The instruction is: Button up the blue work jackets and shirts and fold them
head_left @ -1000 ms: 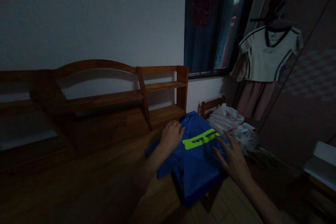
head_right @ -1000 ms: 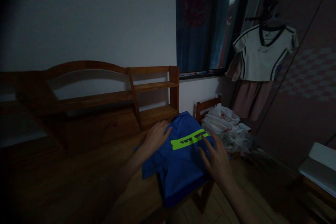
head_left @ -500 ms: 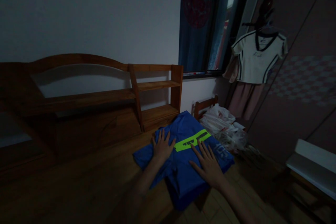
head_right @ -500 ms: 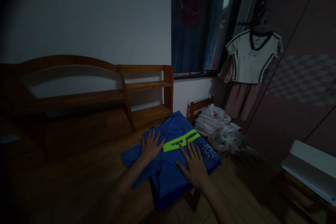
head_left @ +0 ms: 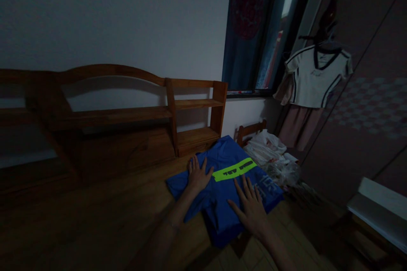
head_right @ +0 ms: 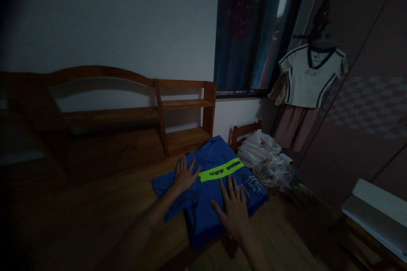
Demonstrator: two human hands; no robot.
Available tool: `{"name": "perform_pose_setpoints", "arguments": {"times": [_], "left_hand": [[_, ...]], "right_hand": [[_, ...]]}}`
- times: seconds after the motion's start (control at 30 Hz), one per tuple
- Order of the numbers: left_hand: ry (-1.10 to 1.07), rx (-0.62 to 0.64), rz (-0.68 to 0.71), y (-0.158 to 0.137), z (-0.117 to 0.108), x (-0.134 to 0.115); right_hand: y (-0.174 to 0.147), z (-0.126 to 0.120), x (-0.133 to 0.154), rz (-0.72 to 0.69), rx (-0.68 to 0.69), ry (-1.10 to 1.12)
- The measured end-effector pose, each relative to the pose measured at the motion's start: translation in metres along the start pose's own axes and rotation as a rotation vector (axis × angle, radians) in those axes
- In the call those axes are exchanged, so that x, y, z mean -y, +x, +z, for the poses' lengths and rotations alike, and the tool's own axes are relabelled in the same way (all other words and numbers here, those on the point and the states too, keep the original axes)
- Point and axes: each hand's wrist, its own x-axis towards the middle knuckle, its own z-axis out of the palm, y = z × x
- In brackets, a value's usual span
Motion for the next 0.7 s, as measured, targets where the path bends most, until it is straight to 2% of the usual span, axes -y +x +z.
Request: {"name": "perform_pose_setpoints", "arguments": {"times": [0.1,0.23,0.3,0.37,0.43,0.5,0.57,0.63,0.7], "left_hand": [[-0.023,0.045,0.098,-0.016,-0.015,0.004],[-0.048,0.250,0.207,-0.039,-0.041,0.014],[-0.048,0.365,0.183,-0.049,-0.056,0.021],[-0.036,0.428,0.123,-0.062,-0.072,0.027],[-0.039,0.380,0.093,-0.081,-0.092,0.030],[-0.137,0.267,0.114,-0.106,-0.113,0.029],[-0.403,0.206,0.114,-0.136,-0.134,0.026],[-0.746,0.204,0.009,-0.169,-0.151,0.022],[-0.942,0.179,-0.110,-0.199,-0.164,0.024]], "right_hand": [[-0.013,-0.007,0.032,-0.074,0.033,0.045],[-0.028,-0.010,0.071,-0.188,0.078,0.095],[-0.036,-0.008,0.082,-0.228,0.079,0.110],[-0.045,-0.004,0.086,-0.276,0.060,0.117],[-0.055,0.001,0.084,-0.319,0.020,0.121],[-0.061,0.007,0.077,-0.383,-0.018,0.131],[-0.061,0.010,0.073,-0.476,-0.075,0.163],[-0.054,0.005,0.075,-0.564,-0.150,0.246],[-0.043,-0.008,0.089,-0.586,-0.212,0.395]]}}
